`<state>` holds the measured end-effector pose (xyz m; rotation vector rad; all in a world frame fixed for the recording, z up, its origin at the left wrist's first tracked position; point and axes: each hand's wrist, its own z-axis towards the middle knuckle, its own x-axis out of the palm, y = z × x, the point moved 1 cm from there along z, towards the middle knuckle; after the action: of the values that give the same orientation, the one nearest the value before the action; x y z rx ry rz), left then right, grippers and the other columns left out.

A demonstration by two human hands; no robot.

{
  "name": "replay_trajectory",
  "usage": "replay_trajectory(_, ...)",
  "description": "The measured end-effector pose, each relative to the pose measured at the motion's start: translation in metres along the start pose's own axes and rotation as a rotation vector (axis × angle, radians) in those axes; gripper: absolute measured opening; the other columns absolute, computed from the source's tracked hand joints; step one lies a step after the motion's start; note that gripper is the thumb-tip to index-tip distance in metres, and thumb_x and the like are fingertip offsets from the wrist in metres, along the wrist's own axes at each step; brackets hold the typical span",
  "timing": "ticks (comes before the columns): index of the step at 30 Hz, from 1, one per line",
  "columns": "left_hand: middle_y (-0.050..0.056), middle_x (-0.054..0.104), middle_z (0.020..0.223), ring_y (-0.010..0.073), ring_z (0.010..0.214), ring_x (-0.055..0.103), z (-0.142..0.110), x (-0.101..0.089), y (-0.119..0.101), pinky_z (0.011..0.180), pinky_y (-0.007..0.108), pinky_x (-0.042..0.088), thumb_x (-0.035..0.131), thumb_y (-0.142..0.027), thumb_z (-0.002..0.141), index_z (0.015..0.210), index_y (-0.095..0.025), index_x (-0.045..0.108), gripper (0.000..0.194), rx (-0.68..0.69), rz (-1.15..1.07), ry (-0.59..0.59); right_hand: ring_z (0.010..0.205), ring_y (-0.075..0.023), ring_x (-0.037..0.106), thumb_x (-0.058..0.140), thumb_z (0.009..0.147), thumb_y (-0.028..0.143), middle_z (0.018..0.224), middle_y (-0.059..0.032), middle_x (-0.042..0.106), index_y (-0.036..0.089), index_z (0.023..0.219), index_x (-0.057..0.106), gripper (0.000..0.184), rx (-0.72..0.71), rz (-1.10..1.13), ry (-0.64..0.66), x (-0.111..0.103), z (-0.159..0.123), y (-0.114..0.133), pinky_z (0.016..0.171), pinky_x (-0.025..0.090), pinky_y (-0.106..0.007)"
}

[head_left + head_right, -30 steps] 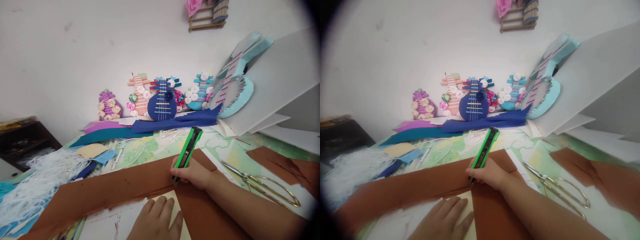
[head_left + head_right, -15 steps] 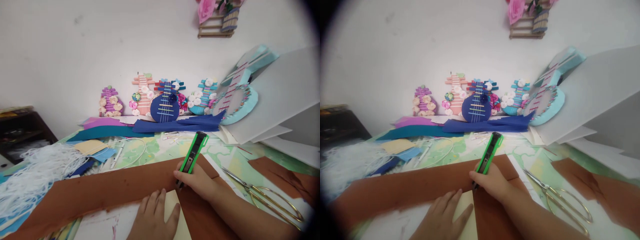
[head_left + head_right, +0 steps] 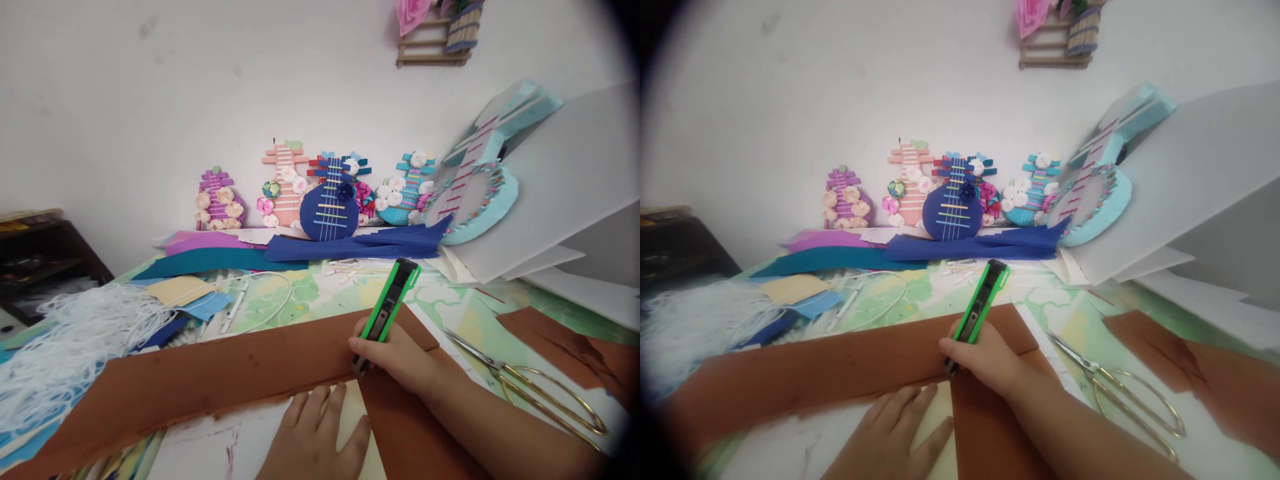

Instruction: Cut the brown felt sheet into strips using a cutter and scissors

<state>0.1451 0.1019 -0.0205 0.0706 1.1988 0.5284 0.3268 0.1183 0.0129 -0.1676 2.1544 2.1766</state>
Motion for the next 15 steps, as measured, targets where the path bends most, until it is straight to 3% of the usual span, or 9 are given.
replay_trajectory(6, 0.006, 0.054, 0.109, 0.0203, 0.090, 0.053, -0.0060, 0.0040, -0.0021, 0.078, 0.033, 0.038, 0.041, -0.025, 0.086, 0.119, -0.029, 0.038, 0.033, 0.004, 0.012, 0.003, 0.047, -0.0087, 0.049, 0.057, 0.068, 0.031, 0.050, 0.0038, 0.052, 0.016, 0.061, 0.048, 0.018, 0.047, 0.052, 0.007, -0.0002, -0.0002, -0.0012, 0.045, 0.038, -0.019)
replay_trajectory(15, 0.007, 0.058, 0.102, 0.0204, 0.086, 0.055, -0.0040, -0.0001, -0.0010, 0.078, 0.034, 0.038, 0.041, -0.023, 0.086, 0.115, -0.024, 0.042, 0.029, 0.043, 0.085, -0.044, 0.051, -0.0092, 0.051, 0.056, 0.069, 0.028, 0.052, 0.0037, 0.051, 0.016, 0.059, 0.049, 0.017, -0.012, -0.002, 0.009, 0.0011, -0.0015, 0.0002, 0.050, 0.041, -0.020)
